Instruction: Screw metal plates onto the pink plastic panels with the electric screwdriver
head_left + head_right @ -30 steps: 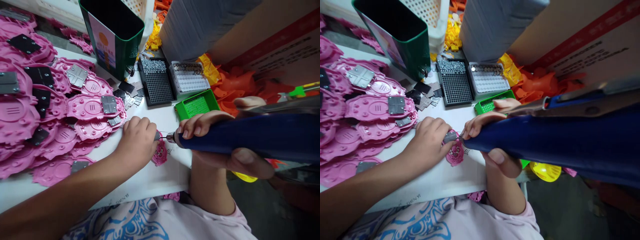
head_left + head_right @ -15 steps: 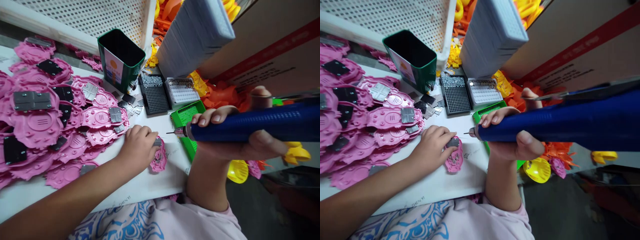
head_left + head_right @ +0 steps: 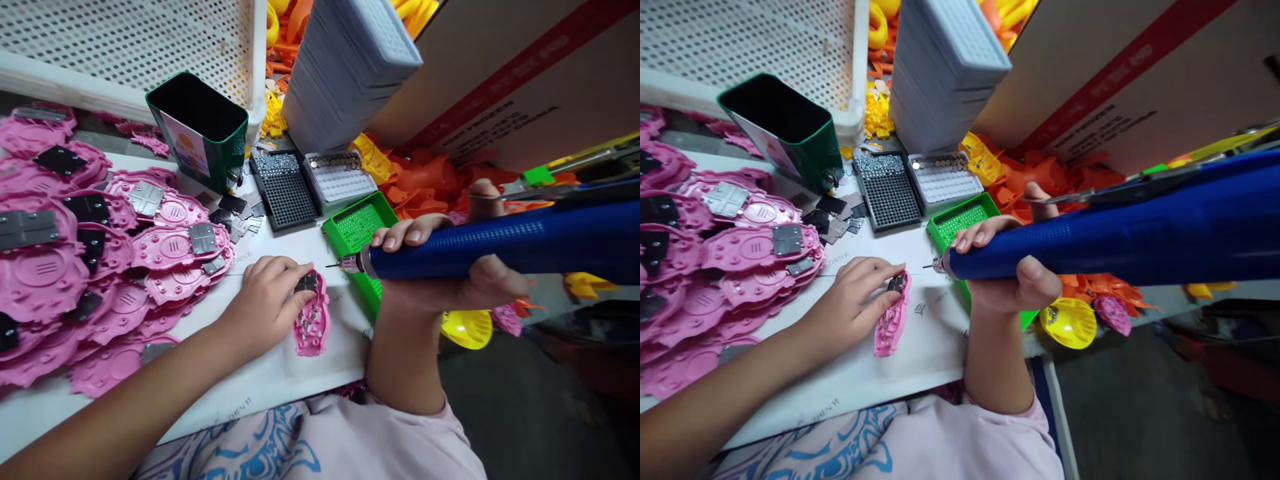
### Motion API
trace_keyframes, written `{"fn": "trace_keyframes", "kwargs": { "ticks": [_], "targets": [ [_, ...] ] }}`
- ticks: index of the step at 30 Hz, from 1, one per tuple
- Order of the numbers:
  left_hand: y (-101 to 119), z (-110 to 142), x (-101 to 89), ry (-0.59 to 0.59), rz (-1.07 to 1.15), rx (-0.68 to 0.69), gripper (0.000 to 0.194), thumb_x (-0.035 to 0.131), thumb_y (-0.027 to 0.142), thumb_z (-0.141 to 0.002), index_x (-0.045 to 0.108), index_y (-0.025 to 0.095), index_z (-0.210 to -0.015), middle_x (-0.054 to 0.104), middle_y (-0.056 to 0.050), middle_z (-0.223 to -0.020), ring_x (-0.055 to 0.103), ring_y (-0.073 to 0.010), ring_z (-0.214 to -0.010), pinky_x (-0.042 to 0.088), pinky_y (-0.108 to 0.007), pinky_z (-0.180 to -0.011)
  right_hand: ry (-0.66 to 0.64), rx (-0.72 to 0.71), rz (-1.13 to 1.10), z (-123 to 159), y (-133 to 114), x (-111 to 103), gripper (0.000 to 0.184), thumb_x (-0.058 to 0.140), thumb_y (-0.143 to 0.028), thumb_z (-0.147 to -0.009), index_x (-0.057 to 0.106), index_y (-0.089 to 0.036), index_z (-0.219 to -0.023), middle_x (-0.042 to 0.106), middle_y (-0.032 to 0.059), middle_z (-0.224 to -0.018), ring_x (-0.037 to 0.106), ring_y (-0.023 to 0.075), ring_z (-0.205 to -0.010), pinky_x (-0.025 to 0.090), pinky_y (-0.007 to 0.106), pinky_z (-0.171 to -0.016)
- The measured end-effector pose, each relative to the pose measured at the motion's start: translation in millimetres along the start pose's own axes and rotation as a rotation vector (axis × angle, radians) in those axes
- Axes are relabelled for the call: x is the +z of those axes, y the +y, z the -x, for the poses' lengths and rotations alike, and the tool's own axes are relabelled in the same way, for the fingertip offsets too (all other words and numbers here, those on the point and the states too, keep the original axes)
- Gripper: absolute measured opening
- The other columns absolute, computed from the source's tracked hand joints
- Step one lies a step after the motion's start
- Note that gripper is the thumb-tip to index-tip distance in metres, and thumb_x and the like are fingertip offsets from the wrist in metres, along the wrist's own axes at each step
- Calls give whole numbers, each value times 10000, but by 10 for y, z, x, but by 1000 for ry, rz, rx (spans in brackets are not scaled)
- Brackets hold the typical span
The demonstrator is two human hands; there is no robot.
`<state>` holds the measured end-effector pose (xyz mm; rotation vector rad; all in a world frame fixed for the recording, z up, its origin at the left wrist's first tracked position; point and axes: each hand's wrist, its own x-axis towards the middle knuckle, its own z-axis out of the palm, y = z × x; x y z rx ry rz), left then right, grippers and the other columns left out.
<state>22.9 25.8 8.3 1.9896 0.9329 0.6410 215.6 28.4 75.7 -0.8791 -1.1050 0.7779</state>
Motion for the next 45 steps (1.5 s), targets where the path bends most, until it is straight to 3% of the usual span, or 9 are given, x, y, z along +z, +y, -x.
{"fn": "trace_keyframes", "kwargs": {
  "ticks": [12,19,24,29,32,37,39,41,45],
  "targets": [
    [-20,21,25,17,11,64,322,512,280,-926,592,171,-1218,609,-102,-1044,538,-256,-1018,451,-434,-899,-39,50,-49,22,10,22,393,583,-331,-684,665,-295,-1066,564,-8,-619,544,162,-546,487,344,-585],
    [-10,46,15,78,100,107,322,585,201,-878,566,172,-1198,576,-74,-1024,564,-214,-996,485,-367,-901,24,37,-60,38,21,61,152,572,-329,-647,661,-282,-762,568,-12,-588,544,165,-519,469,342,-564],
    [19,15,12,130,258,-102,359,631,172,-812,606,195,-1169,585,-43,-986,590,-174,-891,506,-341,-856,-2,42,-45,34,29,64,126,610,-376,-660,642,-271,-721,568,-13,-586,557,159,-526,481,335,-568],
    [71,-41,-8,122,557,-370,291,671,252,-756,666,165,-1034,613,-50,-956,613,-178,-868,511,-328,-799,31,-3,-5,33,70,19,565,470,-764,-712,652,-308,-992,580,0,-615,559,174,-496,503,352,-541],
    [82,-55,-21,78,752,-438,298,688,281,-745,647,156,-1012,650,-44,-931,629,-164,-837,512,-309,-789,21,29,-54,11,68,-17,700,345,-844,-709,656,-285,-996,621,25,-669,604,195,-540,527,387,-571],
    [76,-39,-11,124,877,-386,255,700,233,-720,661,172,-965,682,-27,-894,629,-156,-804,500,-290,-761,213,20,-188,-26,-138,28,545,589,-723,-609,684,-267,-892,677,-9,-773,638,190,-601,546,351,-507],
    [86,-17,-20,142,871,-335,259,689,220,-728,683,178,-983,687,-36,-879,624,-163,-786,495,-290,-729,192,7,-230,-9,-261,54,492,700,-618,-570,668,-330,-967,690,-49,-819,658,189,-659,578,364,-574],
    [116,6,-63,181,829,-294,261,674,211,-739,709,180,-996,694,-51,-866,617,-165,-752,488,-287,-696,142,103,-249,18,-355,58,479,753,-554,-553,669,-327,-966,692,-54,-835,660,185,-686,586,360,-618],
    [257,44,-235,255,776,-200,281,671,196,-734,733,184,-1008,698,-62,-870,611,-153,-726,483,-265,-671,73,131,-269,57,-432,49,571,696,-683,-547,671,-320,-987,688,-17,-724,606,208,-506,505,361,-415]
  ]
}}
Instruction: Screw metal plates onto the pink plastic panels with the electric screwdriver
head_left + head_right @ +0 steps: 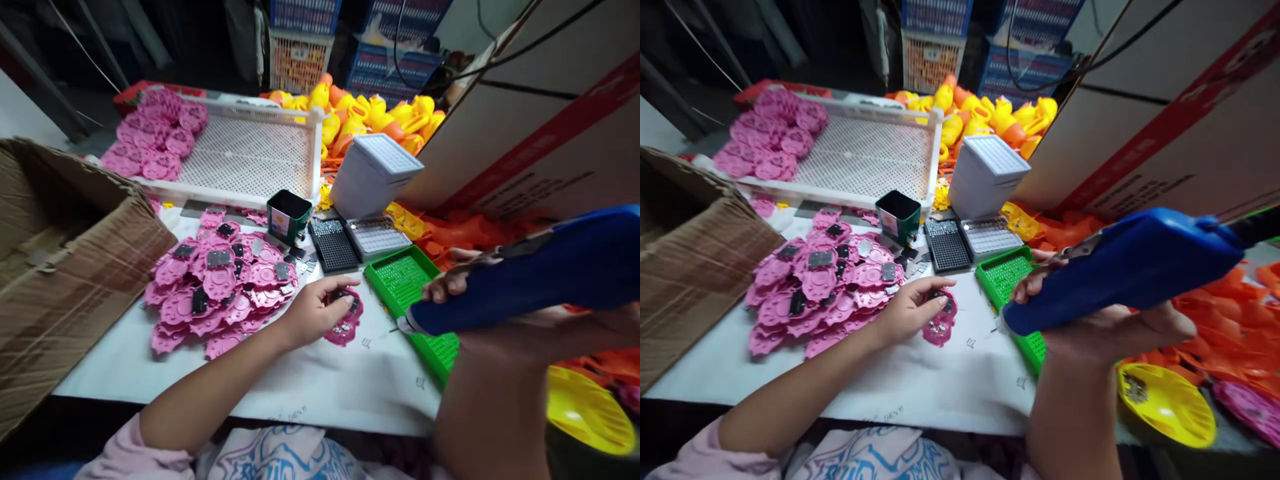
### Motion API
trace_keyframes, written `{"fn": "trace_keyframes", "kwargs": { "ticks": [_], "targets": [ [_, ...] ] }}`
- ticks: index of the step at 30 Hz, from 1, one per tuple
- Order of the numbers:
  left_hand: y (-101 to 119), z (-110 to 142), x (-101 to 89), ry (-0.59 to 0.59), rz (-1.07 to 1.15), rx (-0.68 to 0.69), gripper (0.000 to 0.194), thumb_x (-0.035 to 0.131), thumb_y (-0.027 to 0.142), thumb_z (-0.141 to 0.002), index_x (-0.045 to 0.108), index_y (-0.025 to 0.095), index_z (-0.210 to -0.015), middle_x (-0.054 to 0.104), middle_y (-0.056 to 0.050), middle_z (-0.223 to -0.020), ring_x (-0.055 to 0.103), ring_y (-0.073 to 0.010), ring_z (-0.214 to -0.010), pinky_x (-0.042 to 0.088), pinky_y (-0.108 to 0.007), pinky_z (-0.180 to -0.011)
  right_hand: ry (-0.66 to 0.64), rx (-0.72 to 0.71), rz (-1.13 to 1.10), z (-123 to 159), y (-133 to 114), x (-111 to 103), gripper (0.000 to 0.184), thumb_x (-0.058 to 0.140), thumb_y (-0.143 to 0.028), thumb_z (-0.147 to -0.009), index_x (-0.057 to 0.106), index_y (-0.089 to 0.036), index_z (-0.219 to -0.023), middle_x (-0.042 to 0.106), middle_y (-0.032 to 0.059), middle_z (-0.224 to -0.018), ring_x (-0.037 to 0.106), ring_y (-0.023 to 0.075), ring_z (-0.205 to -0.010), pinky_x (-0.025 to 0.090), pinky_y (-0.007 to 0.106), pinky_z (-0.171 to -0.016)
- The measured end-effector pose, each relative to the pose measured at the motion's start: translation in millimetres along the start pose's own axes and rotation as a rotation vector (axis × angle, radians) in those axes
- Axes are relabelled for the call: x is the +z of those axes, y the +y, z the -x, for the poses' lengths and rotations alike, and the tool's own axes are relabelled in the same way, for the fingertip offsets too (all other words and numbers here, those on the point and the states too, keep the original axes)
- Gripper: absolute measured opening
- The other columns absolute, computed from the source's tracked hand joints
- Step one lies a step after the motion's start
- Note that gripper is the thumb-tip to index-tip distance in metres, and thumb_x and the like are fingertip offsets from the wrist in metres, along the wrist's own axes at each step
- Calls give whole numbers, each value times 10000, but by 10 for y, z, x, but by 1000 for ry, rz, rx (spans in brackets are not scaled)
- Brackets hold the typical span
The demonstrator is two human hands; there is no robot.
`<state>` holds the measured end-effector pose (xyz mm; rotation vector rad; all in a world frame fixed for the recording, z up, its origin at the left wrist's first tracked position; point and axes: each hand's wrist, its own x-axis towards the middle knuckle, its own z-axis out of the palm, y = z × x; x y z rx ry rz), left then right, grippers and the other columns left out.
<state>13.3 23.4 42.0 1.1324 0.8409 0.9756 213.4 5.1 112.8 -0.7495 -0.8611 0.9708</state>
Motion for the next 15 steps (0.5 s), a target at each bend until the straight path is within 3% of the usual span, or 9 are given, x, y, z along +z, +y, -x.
{"fn": "trace_keyframes", "kwargs": {
  "ticks": [4,8,12,15],
  "targets": [
    [270,50,5,22,139,57,308,693,227,-731,704,190,-1037,672,-25,-789,608,-128,-664,496,-240,-624,-62,52,-26,62,-45,80,491,635,-690,-572,653,-331,-908,661,-19,-670,589,201,-485,467,336,-415],
    [474,118,2,35,394,-49,381,788,262,-660,665,165,-1007,675,-11,-722,625,-132,-588,516,-250,-581,-71,128,11,127,-59,187,435,509,-658,-618,640,-303,-833,643,-3,-653,583,212,-480,487,379,-488],
    [564,221,-46,-55,519,-174,355,822,295,-663,654,144,-938,692,-34,-697,677,-187,-624,566,-320,-620,-187,137,-6,184,78,186,637,467,-786,-629,655,-244,-906,673,35,-663,652,275,-560,555,482,-592],
    [563,291,-108,-87,599,-241,289,754,355,-763,649,147,-934,719,-72,-859,711,-249,-783,592,-412,-684,-272,121,-12,261,280,120,805,524,-869,-587,621,-230,-1068,710,64,-799,704,289,-722,586,475,-679]
  ]
}}
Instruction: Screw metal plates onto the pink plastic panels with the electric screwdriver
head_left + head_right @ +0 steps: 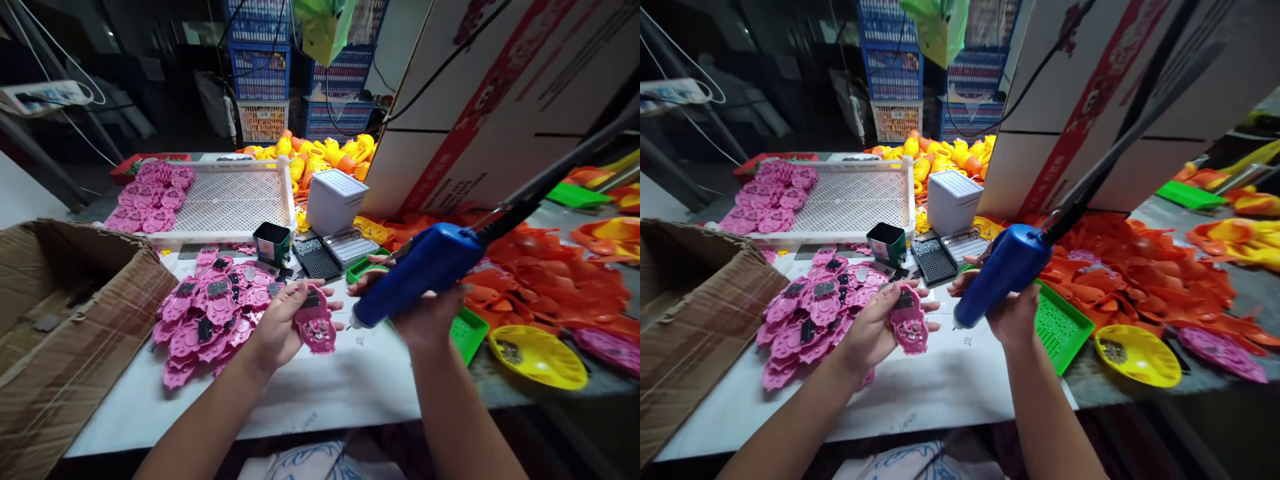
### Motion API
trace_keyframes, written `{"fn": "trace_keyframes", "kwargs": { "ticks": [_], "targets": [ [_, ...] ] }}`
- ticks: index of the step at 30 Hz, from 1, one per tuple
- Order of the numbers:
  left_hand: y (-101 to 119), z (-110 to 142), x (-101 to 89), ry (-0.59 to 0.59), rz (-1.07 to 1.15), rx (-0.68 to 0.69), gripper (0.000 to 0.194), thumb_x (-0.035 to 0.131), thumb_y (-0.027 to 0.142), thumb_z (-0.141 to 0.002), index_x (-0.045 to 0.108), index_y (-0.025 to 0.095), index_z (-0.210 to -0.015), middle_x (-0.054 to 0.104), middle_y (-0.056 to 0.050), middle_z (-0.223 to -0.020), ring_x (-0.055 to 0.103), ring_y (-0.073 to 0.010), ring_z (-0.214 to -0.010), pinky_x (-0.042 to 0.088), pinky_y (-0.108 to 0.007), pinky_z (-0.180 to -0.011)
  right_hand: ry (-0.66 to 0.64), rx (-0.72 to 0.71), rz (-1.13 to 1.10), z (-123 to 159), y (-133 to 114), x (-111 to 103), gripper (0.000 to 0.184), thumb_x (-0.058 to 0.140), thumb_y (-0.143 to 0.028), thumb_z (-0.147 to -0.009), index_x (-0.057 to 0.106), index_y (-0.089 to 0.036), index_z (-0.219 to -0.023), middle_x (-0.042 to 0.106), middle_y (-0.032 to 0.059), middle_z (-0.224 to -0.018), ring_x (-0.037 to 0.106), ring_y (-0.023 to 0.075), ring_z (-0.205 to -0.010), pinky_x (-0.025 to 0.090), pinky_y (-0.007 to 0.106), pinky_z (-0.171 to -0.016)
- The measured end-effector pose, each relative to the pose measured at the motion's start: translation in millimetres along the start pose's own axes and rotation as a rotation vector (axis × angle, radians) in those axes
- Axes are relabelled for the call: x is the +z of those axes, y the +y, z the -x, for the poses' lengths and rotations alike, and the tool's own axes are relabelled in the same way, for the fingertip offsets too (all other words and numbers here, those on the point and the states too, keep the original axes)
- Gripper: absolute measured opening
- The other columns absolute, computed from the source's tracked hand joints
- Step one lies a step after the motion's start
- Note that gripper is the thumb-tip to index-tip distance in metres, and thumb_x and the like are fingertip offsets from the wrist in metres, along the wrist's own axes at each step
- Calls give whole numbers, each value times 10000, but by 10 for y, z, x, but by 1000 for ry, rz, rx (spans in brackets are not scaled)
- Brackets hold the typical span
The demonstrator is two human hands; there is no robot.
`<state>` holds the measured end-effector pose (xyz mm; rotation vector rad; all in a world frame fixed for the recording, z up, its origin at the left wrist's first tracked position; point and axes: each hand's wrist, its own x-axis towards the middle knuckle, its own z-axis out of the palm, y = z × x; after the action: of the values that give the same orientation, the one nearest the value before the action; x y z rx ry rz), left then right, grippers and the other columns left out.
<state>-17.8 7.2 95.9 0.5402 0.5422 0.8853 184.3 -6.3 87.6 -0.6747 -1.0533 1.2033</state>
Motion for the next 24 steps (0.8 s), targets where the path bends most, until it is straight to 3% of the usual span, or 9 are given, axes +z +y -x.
{"fn": "trace_keyframes", "kwargs": {
  "ticks": [3,7,12,15,19,24],
  "targets": [
    [12,59,-89,-7,74,-118,332,591,439,-882,637,142,-1023,713,-124,-997,707,-299,-877,580,-521,-727,-70,-14,34,87,203,-43,802,735,-714,-553,539,-280,-1198,703,56,-955,713,254,-859,592,407,-771],
    [33,149,-198,-65,96,-155,384,480,423,-925,599,133,-1147,702,-158,-1044,692,-308,-936,539,-565,-815,-98,1,45,181,318,-62,714,865,-439,-550,550,-290,-1173,688,43,-1012,701,238,-938,582,403,-829],
    [21,266,-268,-140,70,-187,442,537,339,-838,550,157,-1240,695,-140,-1082,677,-305,-951,530,-528,-823,-77,-40,42,236,269,-51,672,856,-473,-511,603,-251,-1092,709,40,-922,684,262,-997,522,462,-959],
    [-36,266,-324,-117,96,-177,459,556,336,-805,552,166,-1231,697,-129,-1055,677,-281,-904,538,-454,-765,-64,-52,18,241,196,-33,634,795,-535,-559,604,-246,-1090,715,43,-895,709,278,-891,560,494,-861],
    [-198,181,-369,1,197,-252,341,533,409,-844,616,148,-1047,702,-119,-958,674,-218,-757,515,-329,-631,12,-52,-52,181,43,10,501,745,-493,-609,636,-234,-1025,699,18,-734,701,236,-650,592,424,-627],
    [-513,35,-269,195,227,-401,552,310,638,-915,586,174,-1030,686,-97,-897,684,-243,-680,516,-362,-559,209,-115,-52,-46,-143,123,422,709,-434,-574,668,-258,-955,592,-40,-535,581,169,-456,531,336,-468]
  ]
}}
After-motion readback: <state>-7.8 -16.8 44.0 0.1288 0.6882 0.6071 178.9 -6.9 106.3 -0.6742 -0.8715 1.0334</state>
